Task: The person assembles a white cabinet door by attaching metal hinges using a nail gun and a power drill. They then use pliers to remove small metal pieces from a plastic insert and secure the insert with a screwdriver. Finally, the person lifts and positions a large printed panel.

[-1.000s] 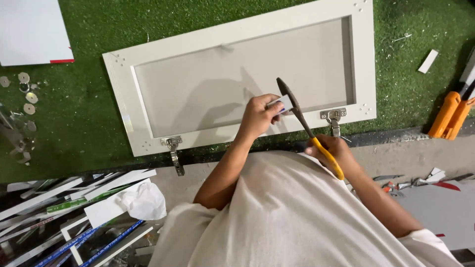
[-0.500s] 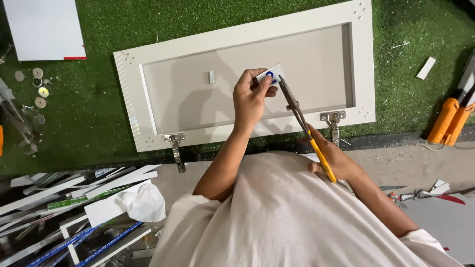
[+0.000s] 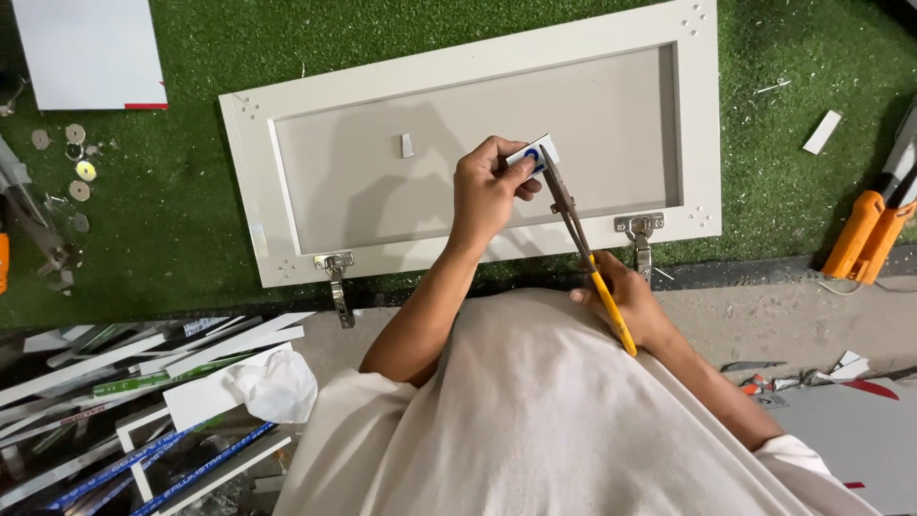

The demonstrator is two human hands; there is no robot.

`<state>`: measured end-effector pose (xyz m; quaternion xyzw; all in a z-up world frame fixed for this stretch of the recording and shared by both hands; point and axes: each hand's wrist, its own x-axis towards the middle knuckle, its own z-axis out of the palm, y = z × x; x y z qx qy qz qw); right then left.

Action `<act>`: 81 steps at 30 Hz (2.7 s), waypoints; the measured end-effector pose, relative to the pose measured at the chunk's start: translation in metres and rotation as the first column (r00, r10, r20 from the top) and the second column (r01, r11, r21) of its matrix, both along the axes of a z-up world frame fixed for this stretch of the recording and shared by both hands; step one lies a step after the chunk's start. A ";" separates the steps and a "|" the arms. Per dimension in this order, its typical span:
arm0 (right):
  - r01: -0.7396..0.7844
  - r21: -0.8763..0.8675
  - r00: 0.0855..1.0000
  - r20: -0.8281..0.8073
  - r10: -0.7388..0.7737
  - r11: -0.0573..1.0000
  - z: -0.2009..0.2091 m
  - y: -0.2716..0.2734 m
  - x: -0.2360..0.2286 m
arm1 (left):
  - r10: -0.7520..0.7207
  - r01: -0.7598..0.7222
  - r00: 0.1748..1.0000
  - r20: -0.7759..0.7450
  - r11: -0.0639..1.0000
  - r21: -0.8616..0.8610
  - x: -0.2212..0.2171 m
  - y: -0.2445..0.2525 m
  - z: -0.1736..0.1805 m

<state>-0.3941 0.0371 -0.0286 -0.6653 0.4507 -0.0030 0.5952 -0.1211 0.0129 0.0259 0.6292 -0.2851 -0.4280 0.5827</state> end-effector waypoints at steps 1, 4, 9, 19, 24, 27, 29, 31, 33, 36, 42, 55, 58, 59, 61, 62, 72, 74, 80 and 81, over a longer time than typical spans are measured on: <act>0.034 0.005 0.999 0.002 -0.034 0.999 0.008 -0.002 0.002 | -0.006 0.006 1.000 -0.017 1.000 0.009 0.000 -0.001 -0.002; 0.081 0.041 0.997 0.001 -0.082 0.996 0.028 -0.003 0.007 | -0.004 0.008 0.997 -0.080 0.998 0.058 0.000 0.000 -0.013; 0.038 0.072 0.999 -0.010 -0.038 0.997 0.022 -0.005 -0.008 | 0.003 0.020 0.987 -0.158 0.989 0.147 -0.008 0.012 -0.027; 0.074 0.127 0.970 0.219 -0.101 0.989 0.024 -0.009 -0.005 | 0.068 -0.004 0.949 -0.307 0.979 0.205 -0.014 0.013 -0.050; -0.115 0.084 0.933 0.352 0.079 0.990 0.017 -0.022 -0.013 | 0.184 -0.145 0.950 -0.253 0.976 0.163 0.013 0.001 -0.018; -0.175 0.109 0.964 0.219 0.148 0.979 0.015 -0.016 -0.011 | 0.198 -0.179 0.964 -0.180 0.977 0.116 0.016 -0.005 -0.032; -0.208 0.144 0.952 0.257 0.166 0.968 0.019 -0.015 -0.004 | 0.189 -0.186 0.977 -0.102 0.982 0.038 0.010 -0.009 -0.030; -0.220 0.158 0.946 0.275 0.171 0.963 0.020 -0.016 0.000 | 0.208 -0.207 0.973 -0.100 0.978 0.019 0.007 -0.010 -0.032; -0.230 0.173 0.940 0.295 0.172 0.958 0.017 -0.015 0.000 | 0.224 -0.225 0.970 -0.096 0.974 0.002 0.008 -0.010 -0.032; -0.204 0.185 0.935 0.327 0.135 0.961 0.013 -0.017 -0.003 | 0.280 -0.283 0.955 -0.099 0.959 -0.019 0.012 -0.010 -0.029; -0.243 0.039 0.942 0.246 0.227 0.969 0.016 -0.025 0.003 | 0.272 -0.276 0.961 -0.056 0.958 -0.084 0.014 -0.009 -0.018; -0.272 0.036 0.959 0.091 0.268 0.962 0.035 -0.036 0.011 | 0.160 -0.159 0.982 0.105 0.987 -0.015 -0.003 -0.015 -0.020; -0.201 -0.010 0.979 0.043 0.201 0.980 0.031 -0.026 0.008 | 0.155 -0.155 0.982 0.109 0.988 -0.005 -0.010 -0.018 -0.013; -0.124 -0.051 0.992 0.014 0.125 0.991 0.030 -0.021 0.007 | 0.147 -0.148 0.984 0.102 0.989 0.003 -0.013 -0.019 -0.009; -0.100 -0.079 0.995 -0.020 0.099 0.992 0.022 -0.026 0.000 | 0.152 -0.154 0.985 0.083 0.988 0.025 -0.013 -0.026 -0.020; -0.068 -0.107 0.997 -0.040 0.064 0.992 0.017 -0.026 -0.001 | 0.148 -0.152 0.986 0.077 0.987 0.048 -0.011 -0.028 -0.025; 0.099 -0.026 0.993 -0.061 -0.100 0.995 0.033 -0.032 -0.026 | 0.073 -0.060 0.995 -0.062 0.980 0.189 -0.024 -0.003 -0.042; 0.048 -0.079 0.973 -0.221 -0.064 0.996 0.042 -0.049 -0.044 | 0.130 -0.131 0.991 0.019 0.990 0.054 0.015 0.006 -0.069; 0.099 -0.835 0.850 -0.211 -0.482 0.541 0.013 -0.108 -0.131 | 0.223 -0.441 0.624 0.749 0.891 0.103 0.162 0.070 -0.114; 0.095 -0.834 0.861 -0.205 -0.465 0.544 0.007 -0.121 -0.139 | 0.235 -0.460 0.614 0.753 0.882 0.100 0.171 0.065 -0.120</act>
